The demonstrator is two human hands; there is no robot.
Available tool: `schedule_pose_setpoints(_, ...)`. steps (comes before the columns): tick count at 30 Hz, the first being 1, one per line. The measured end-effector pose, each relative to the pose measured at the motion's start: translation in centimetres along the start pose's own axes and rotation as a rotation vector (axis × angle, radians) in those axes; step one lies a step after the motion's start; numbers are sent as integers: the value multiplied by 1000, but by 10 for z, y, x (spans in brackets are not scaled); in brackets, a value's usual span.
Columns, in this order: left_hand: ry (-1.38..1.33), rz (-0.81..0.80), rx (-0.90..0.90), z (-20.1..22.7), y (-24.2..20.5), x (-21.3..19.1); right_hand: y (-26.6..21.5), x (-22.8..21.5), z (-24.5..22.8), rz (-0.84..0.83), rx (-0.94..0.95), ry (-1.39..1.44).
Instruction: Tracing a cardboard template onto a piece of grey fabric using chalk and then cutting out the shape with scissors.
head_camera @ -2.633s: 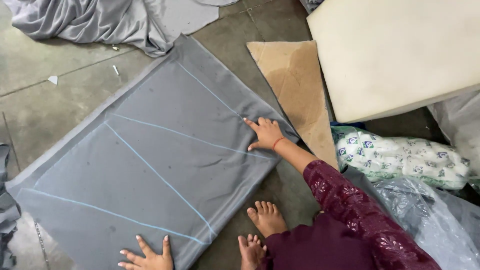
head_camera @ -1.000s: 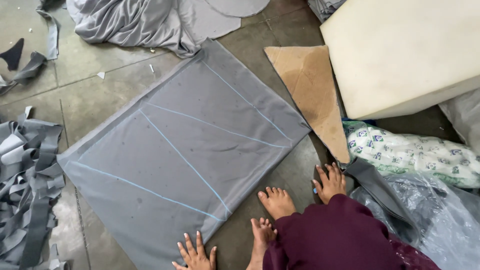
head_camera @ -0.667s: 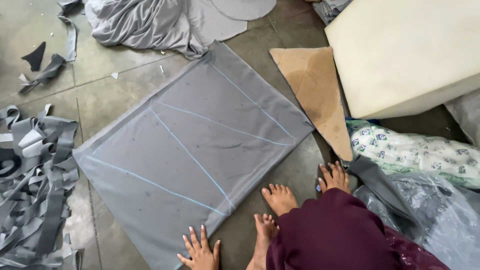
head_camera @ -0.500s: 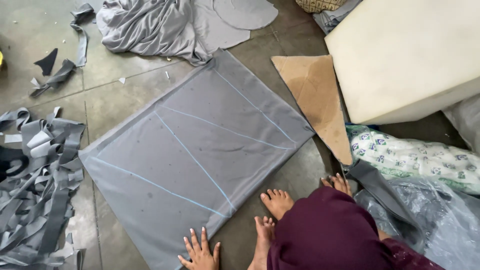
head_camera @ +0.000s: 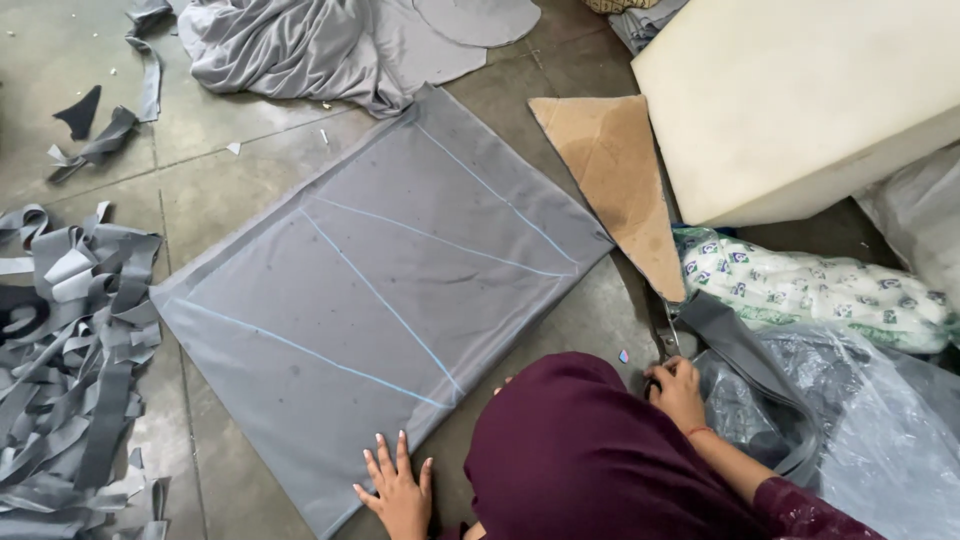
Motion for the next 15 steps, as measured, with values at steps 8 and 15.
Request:
schedule_pose_setpoints(8, -5, -27, -2, -3, -8, -11, 16, 27, 41, 94, 131, 294)
schedule_pose_setpoints(15, 38, -111, -64, 10, -1, -19, 16, 84, 69, -134, 707, 1362)
Point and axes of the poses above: each hand's wrist, its own y-axis towards the middle knuckle, its own x-axis out of the palm, z = x × y, the point moved 3 cm from there along y, towards the middle knuckle, and after that the axes turned 7 degrees about -y, right-handed, at the moved point
